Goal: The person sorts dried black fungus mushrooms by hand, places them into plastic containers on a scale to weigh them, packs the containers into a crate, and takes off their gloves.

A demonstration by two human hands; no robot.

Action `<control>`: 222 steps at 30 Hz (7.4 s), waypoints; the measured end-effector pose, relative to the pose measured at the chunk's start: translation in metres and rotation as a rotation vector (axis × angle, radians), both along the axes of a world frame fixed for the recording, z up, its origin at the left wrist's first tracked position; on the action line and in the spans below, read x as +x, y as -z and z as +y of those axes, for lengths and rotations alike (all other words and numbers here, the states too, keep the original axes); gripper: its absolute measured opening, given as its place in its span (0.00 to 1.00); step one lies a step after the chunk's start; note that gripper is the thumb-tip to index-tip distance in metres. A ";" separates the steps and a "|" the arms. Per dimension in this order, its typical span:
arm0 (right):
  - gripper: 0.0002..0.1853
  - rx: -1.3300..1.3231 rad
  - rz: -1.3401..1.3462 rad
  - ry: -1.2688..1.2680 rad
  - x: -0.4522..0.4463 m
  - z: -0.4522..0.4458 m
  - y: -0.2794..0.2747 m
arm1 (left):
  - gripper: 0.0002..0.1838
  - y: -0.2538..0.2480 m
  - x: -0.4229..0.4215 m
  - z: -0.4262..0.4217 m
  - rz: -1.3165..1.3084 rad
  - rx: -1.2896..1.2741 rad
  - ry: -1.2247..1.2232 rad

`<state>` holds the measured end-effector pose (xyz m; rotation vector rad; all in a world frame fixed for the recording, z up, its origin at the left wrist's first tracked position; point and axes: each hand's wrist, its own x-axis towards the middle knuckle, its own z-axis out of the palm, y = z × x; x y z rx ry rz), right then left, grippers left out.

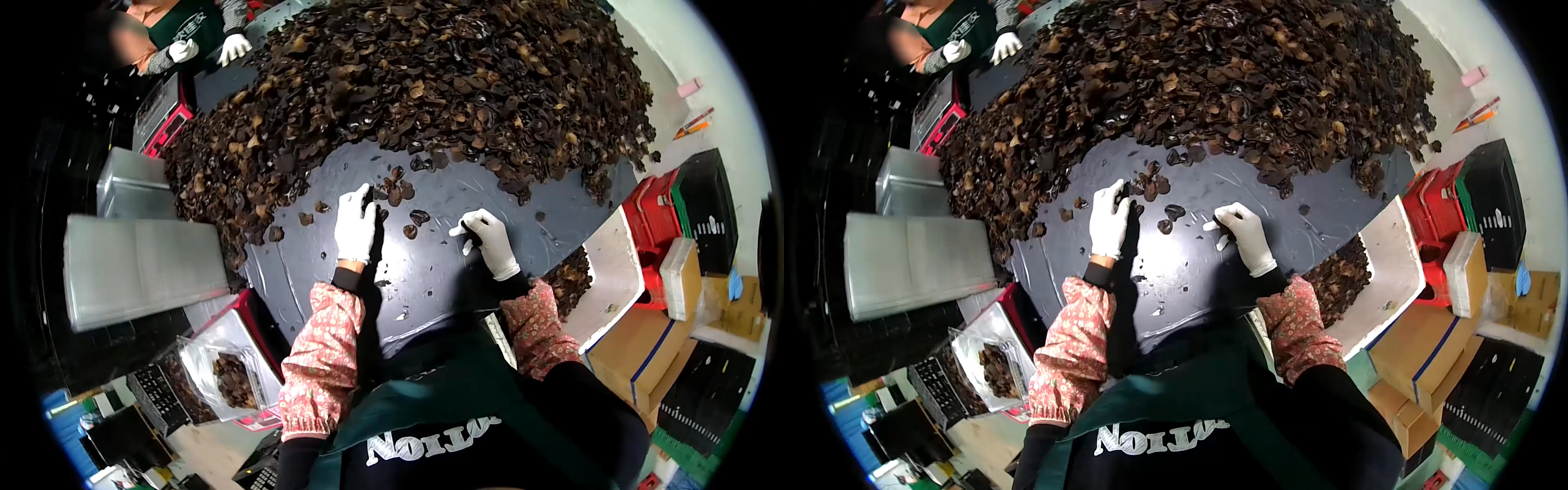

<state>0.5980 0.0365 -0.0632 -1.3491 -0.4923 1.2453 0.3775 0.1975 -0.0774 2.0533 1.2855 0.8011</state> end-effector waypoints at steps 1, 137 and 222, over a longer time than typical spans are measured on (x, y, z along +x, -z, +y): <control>0.08 0.070 -0.022 0.008 0.000 0.003 0.008 | 0.15 0.004 0.009 0.007 0.045 0.128 0.023; 0.22 1.184 -0.995 -1.076 -0.462 0.082 -0.120 | 0.26 -0.105 -0.352 -0.205 0.045 0.328 -0.944; 0.14 0.481 -1.092 -0.591 -0.275 0.146 -0.024 | 0.09 -0.061 -0.204 -0.218 -0.417 -0.102 -0.457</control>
